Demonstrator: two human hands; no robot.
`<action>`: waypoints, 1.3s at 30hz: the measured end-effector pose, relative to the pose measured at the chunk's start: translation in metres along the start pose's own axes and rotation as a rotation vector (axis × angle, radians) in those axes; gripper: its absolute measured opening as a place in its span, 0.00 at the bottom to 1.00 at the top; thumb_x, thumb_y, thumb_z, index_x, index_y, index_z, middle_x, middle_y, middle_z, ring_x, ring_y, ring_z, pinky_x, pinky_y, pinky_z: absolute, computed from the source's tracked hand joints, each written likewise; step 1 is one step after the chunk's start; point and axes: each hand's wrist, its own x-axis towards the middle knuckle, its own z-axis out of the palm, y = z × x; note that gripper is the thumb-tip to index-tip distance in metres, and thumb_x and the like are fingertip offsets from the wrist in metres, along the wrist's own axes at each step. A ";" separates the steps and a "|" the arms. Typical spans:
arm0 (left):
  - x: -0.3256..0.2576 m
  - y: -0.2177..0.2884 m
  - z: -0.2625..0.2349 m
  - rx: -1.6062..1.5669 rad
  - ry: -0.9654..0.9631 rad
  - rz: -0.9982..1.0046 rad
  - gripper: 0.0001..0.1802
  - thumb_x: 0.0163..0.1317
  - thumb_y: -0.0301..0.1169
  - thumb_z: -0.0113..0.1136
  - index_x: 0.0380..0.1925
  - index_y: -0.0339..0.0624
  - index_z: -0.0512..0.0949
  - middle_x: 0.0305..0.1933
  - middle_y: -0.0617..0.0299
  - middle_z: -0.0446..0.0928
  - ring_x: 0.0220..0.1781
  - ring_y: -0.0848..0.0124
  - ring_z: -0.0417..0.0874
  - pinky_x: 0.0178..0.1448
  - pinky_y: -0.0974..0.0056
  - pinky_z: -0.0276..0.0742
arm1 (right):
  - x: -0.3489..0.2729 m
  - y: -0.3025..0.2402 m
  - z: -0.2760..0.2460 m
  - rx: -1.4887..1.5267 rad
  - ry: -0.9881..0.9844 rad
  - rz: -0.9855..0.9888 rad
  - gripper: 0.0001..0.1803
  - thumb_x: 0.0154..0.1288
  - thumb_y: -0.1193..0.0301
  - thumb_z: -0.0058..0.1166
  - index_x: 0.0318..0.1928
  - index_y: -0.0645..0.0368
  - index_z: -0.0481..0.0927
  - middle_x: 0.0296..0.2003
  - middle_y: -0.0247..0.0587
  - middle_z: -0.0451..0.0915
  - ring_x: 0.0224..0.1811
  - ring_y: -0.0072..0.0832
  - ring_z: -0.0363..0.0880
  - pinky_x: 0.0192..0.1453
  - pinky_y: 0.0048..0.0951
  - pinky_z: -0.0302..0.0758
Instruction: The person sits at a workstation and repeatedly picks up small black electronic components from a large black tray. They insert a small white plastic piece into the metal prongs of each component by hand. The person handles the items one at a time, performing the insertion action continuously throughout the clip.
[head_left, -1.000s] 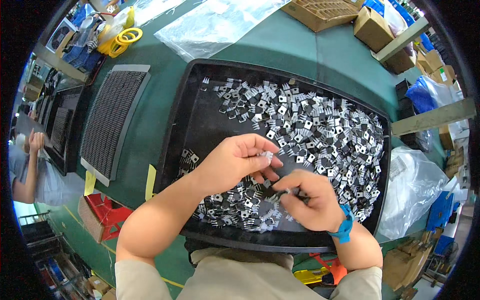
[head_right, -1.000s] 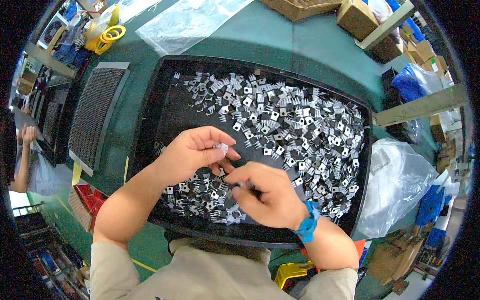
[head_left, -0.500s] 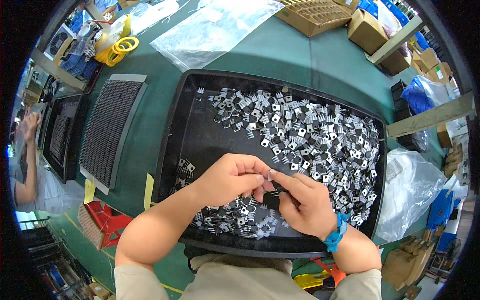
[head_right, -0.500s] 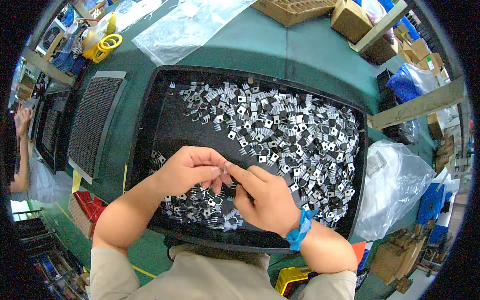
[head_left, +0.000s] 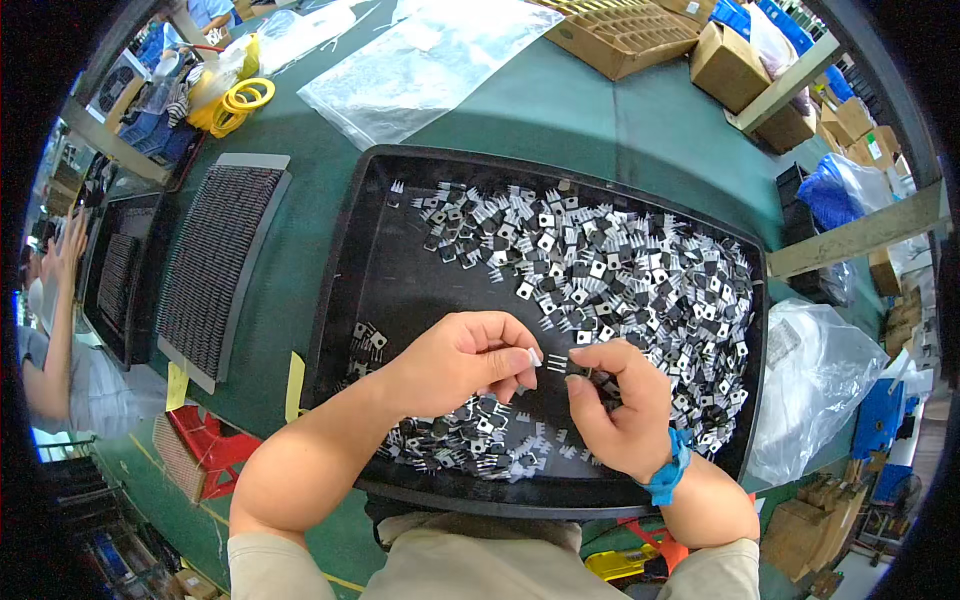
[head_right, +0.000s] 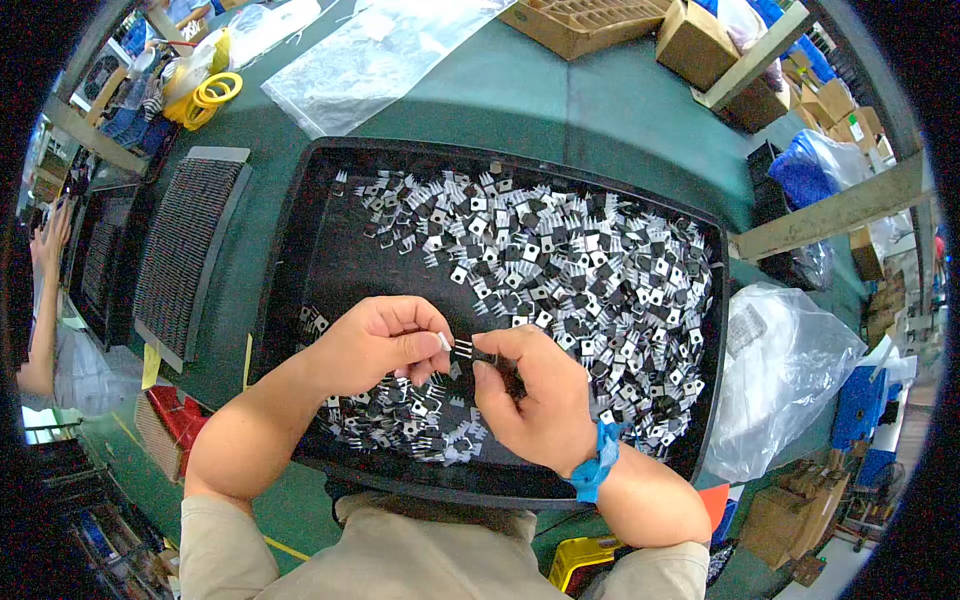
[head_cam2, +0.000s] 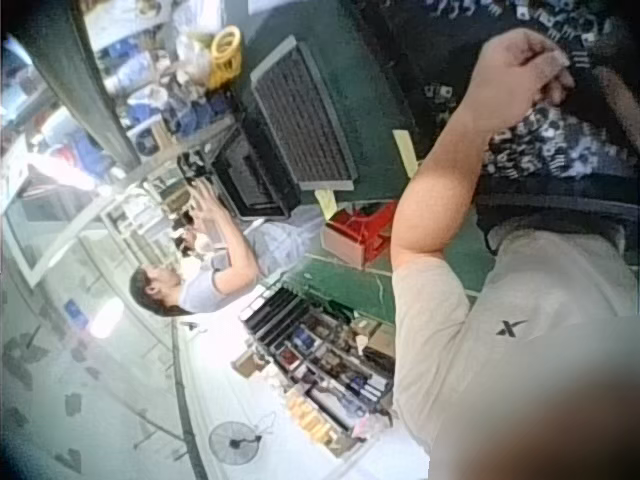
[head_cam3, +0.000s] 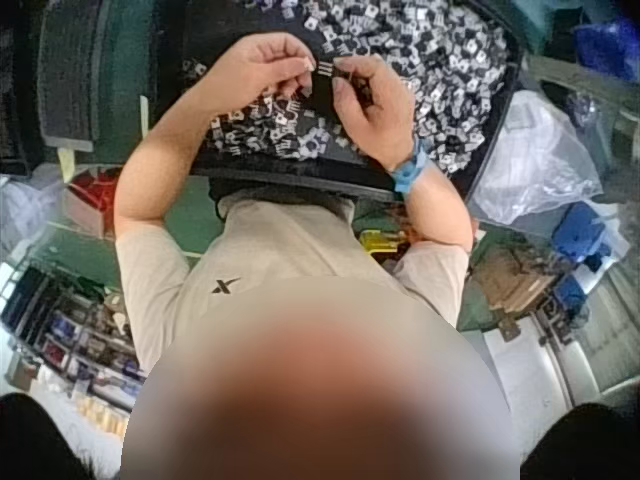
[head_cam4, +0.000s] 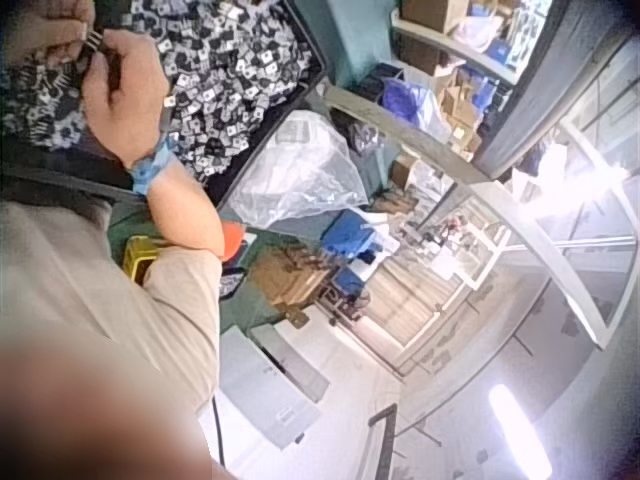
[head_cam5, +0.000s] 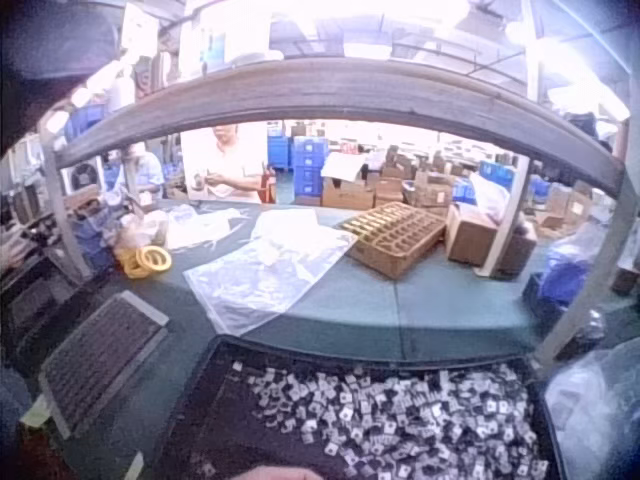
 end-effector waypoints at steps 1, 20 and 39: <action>0.000 0.000 0.000 0.008 -0.003 0.000 0.06 0.69 0.29 0.54 0.39 0.39 0.76 0.33 0.62 0.82 0.27 0.79 0.78 0.30 0.75 0.70 | 0.000 0.000 0.001 -0.005 0.002 -0.021 0.13 0.55 0.82 0.58 0.42 0.62 0.78 0.29 0.44 0.77 0.26 0.31 0.77 0.29 0.27 0.73; -0.001 0.001 -0.001 0.052 -0.013 0.001 0.07 0.66 0.28 0.57 0.37 0.34 0.77 0.31 0.61 0.81 0.28 0.78 0.77 0.33 0.73 0.74 | 0.000 0.002 0.004 0.073 -0.135 0.092 0.11 0.58 0.81 0.58 0.42 0.62 0.78 0.30 0.44 0.78 0.28 0.31 0.78 0.31 0.28 0.74; 0.006 -0.011 -0.011 -0.177 0.092 0.014 0.10 0.60 0.24 0.55 0.42 0.37 0.76 0.33 0.63 0.78 0.29 0.80 0.72 0.33 0.76 0.66 | 0.008 0.009 0.009 0.633 -0.246 0.710 0.05 0.65 0.76 0.56 0.36 0.63 0.73 0.30 0.36 0.78 0.28 0.20 0.78 0.34 0.21 0.74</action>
